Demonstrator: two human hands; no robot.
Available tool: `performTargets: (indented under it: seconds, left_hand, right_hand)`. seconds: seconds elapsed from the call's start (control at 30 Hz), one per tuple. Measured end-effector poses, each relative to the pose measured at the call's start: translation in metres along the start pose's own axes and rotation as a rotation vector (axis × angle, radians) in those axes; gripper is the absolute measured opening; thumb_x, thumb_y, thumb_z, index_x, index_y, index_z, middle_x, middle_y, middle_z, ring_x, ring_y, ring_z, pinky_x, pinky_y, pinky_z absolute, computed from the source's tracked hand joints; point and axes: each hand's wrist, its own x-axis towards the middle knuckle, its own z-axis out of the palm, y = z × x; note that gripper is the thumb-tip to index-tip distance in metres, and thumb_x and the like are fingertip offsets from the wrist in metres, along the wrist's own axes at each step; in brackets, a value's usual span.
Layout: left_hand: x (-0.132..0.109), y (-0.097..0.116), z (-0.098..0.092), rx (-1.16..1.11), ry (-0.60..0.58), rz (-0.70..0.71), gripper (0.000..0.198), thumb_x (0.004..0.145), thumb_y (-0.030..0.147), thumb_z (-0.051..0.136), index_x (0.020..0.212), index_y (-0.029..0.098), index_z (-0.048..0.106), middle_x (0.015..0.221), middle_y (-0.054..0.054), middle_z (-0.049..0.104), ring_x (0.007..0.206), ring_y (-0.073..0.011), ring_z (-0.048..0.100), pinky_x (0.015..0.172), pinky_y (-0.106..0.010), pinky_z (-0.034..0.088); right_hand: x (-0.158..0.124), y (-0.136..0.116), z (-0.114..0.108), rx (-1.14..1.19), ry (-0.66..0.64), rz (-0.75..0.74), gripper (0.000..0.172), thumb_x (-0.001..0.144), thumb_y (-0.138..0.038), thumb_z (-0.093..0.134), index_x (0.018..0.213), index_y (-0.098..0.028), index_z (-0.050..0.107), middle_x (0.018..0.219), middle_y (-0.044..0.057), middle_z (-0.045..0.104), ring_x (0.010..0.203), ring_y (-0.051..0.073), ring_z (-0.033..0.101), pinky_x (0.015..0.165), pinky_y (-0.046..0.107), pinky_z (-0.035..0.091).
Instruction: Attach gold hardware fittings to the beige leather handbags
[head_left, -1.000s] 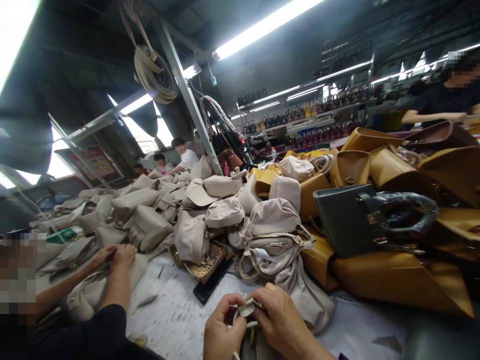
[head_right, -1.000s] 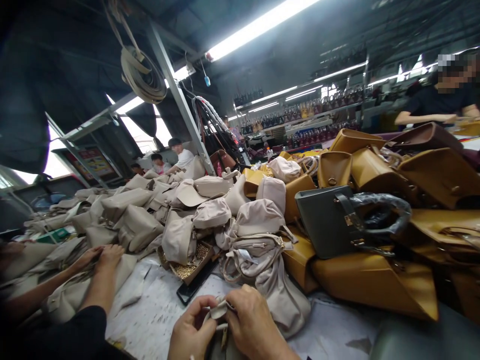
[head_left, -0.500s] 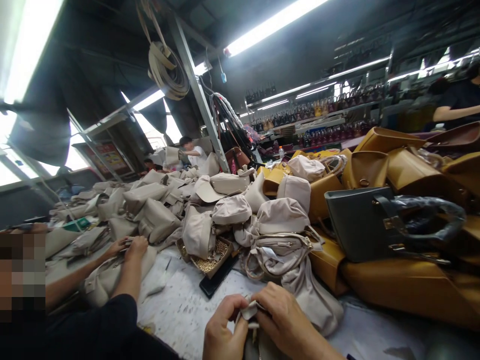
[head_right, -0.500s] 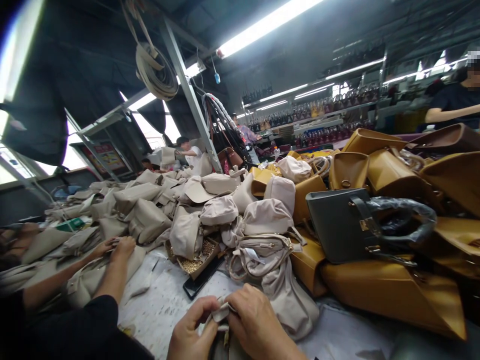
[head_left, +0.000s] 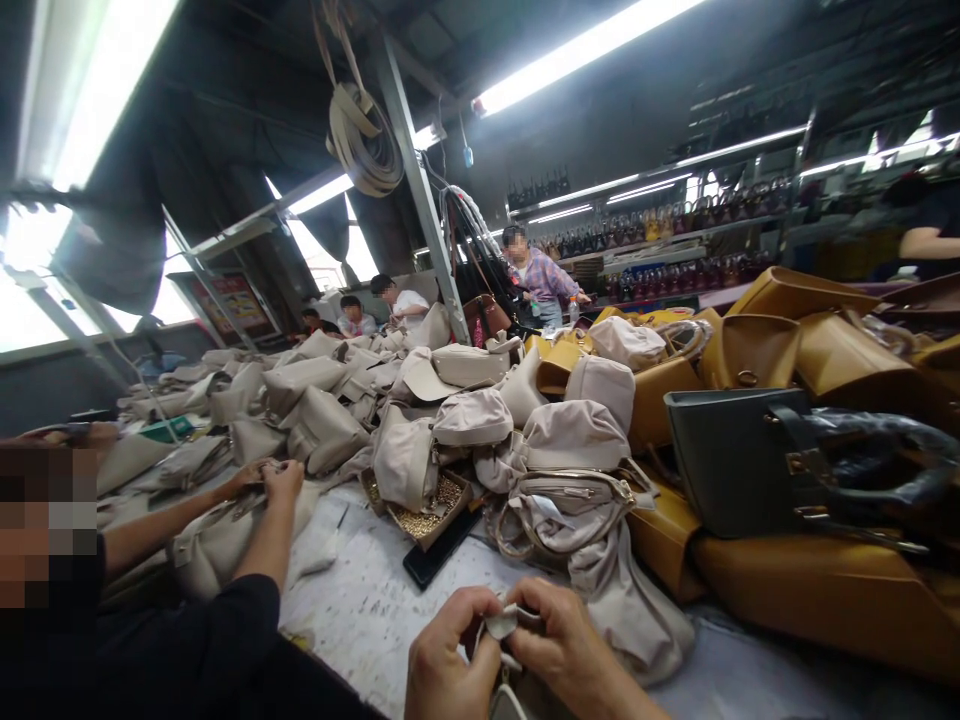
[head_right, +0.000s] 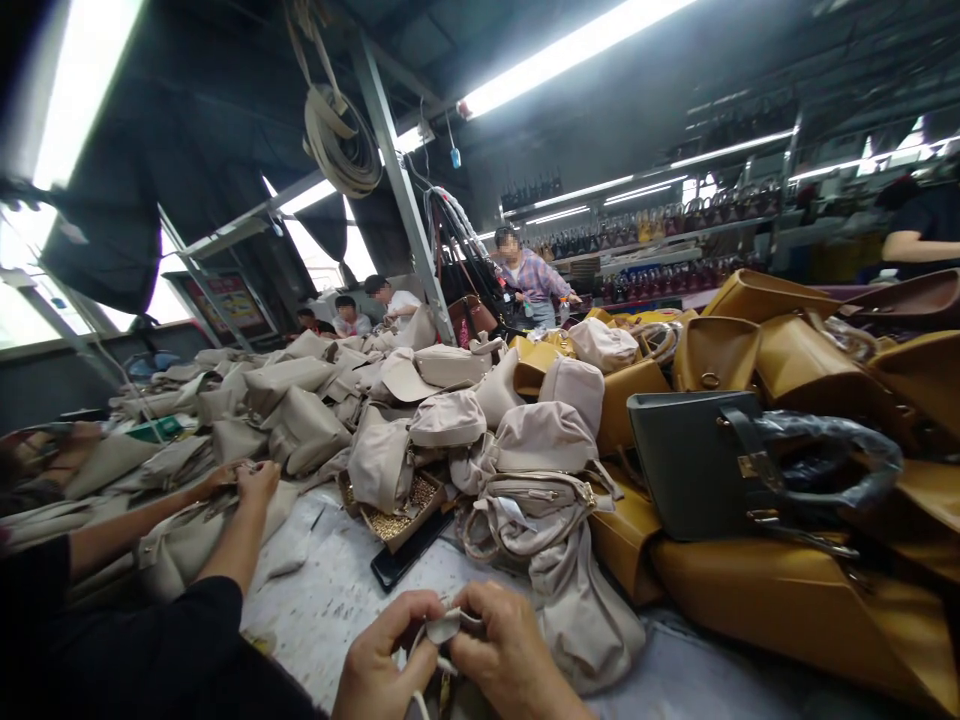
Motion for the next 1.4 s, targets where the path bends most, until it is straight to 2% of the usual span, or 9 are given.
performTargets:
  seconds: [0.07, 0.23, 0.4, 0.67, 0.83, 0.97, 1.1, 1.23, 1.4]
  left_hand:
    - [0.001, 0.000, -0.002, -0.030, -0.010, -0.030, 0.006, 0.073, 0.020, 0.066, 0.074, 0.020, 0.072, 0.071, 0.000, 0.069, 0.065, -0.0156, 0.062, 0.063, -0.020, 0.049]
    - [0.008, 0.004, -0.011, -0.065, -0.004, 0.007, 0.013, 0.072, 0.017, 0.064, 0.078, 0.019, 0.074, 0.090, -0.003, 0.078, 0.083, -0.0193, 0.073, 0.078, -0.023, 0.058]
    - [0.029, -0.002, -0.013, -0.081, 0.008, 0.027, 0.036, 0.073, 0.016, 0.063, 0.107, 0.019, 0.076, 0.100, -0.005, 0.080, 0.090, -0.0209, 0.075, 0.085, -0.028, 0.059]
    - [0.047, -0.024, -0.010, -0.209, -0.171, -0.165, 0.032, 0.074, 0.017, 0.066, 0.106, 0.015, 0.073, 0.100, -0.007, 0.079, 0.093, -0.0202, 0.073, 0.086, -0.028, 0.056]
    - [0.042, -0.020, -0.006, -0.292, -0.134, -0.319, 0.027, 0.075, 0.023, 0.069, 0.099, 0.012, 0.073, 0.099, -0.009, 0.079, 0.091, -0.0208, 0.072, 0.083, -0.028, 0.054]
    - [0.040, -0.020, -0.001, -0.254, -0.087, -0.324, 0.024, 0.077, 0.025, 0.067, 0.096, 0.011, 0.075, 0.094, -0.009, 0.079, 0.087, -0.0210, 0.071, 0.080, -0.028, 0.054]
    - [0.038, -0.021, 0.001, -0.228, -0.043, -0.302, 0.022, 0.079, 0.024, 0.067, 0.096, 0.013, 0.075, 0.094, -0.008, 0.078, 0.087, -0.0205, 0.070, 0.079, -0.027, 0.053]
    - [0.037, -0.022, 0.000, -0.201, -0.042, -0.283, 0.021, 0.083, 0.028, 0.068, 0.095, 0.013, 0.075, 0.089, -0.007, 0.078, 0.080, -0.0194, 0.070, 0.073, -0.026, 0.053]
    - [0.037, -0.025, -0.002, -0.164, -0.062, -0.249, 0.020, 0.084, 0.027, 0.067, 0.096, 0.014, 0.076, 0.090, -0.006, 0.078, 0.080, -0.0192, 0.070, 0.072, -0.025, 0.053]
  right_hand:
    - [-0.002, -0.002, 0.006, -0.034, 0.044, -0.015, 0.018, 0.073, -0.005, 0.060, 0.082, -0.018, 0.068, 0.076, -0.001, 0.065, 0.074, 0.016, 0.058, 0.065, 0.024, 0.035]
    - [0.000, -0.017, 0.005, -0.225, 0.211, -0.230, 0.023, 0.069, -0.002, 0.060, 0.083, -0.020, 0.065, 0.078, 0.000, 0.063, 0.077, 0.019, 0.055, 0.069, 0.028, 0.032]
    - [0.015, -0.026, 0.003, -0.263, 0.262, -0.267, 0.019, 0.082, -0.005, 0.062, 0.092, -0.021, 0.066, 0.086, 0.001, 0.067, 0.083, 0.021, 0.057, 0.076, 0.030, 0.035]
    - [0.028, -0.002, 0.013, -0.381, 0.202, -0.173, 0.010, 0.088, -0.012, 0.061, 0.090, -0.019, 0.068, 0.085, 0.004, 0.068, 0.084, 0.022, 0.062, 0.075, 0.029, 0.039]
    - [0.030, 0.001, 0.013, -0.425, 0.181, -0.153, 0.010, 0.090, -0.016, 0.061, 0.095, -0.019, 0.069, 0.089, 0.005, 0.071, 0.086, 0.023, 0.065, 0.077, 0.030, 0.041]
    - [0.031, 0.001, 0.007, -0.454, 0.113, -0.184, 0.011, 0.093, -0.020, 0.060, 0.096, -0.020, 0.070, 0.088, 0.006, 0.072, 0.086, 0.023, 0.066, 0.075, 0.029, 0.042]
    - [0.033, 0.003, -0.001, -0.266, 0.067, -0.135, 0.014, 0.096, -0.028, 0.062, 0.106, -0.023, 0.069, 0.092, 0.003, 0.075, 0.083, 0.021, 0.069, 0.075, 0.028, 0.046]
    - [0.035, 0.006, -0.007, -0.068, 0.087, -0.064, 0.016, 0.096, -0.035, 0.060, 0.092, -0.024, 0.071, 0.084, 0.001, 0.074, 0.076, 0.020, 0.067, 0.071, 0.028, 0.046]
    - [0.038, 0.009, -0.008, 0.076, 0.102, 0.003, 0.012, 0.084, -0.033, 0.071, 0.092, -0.024, 0.071, 0.087, 0.001, 0.074, 0.081, 0.022, 0.066, 0.078, 0.031, 0.045]
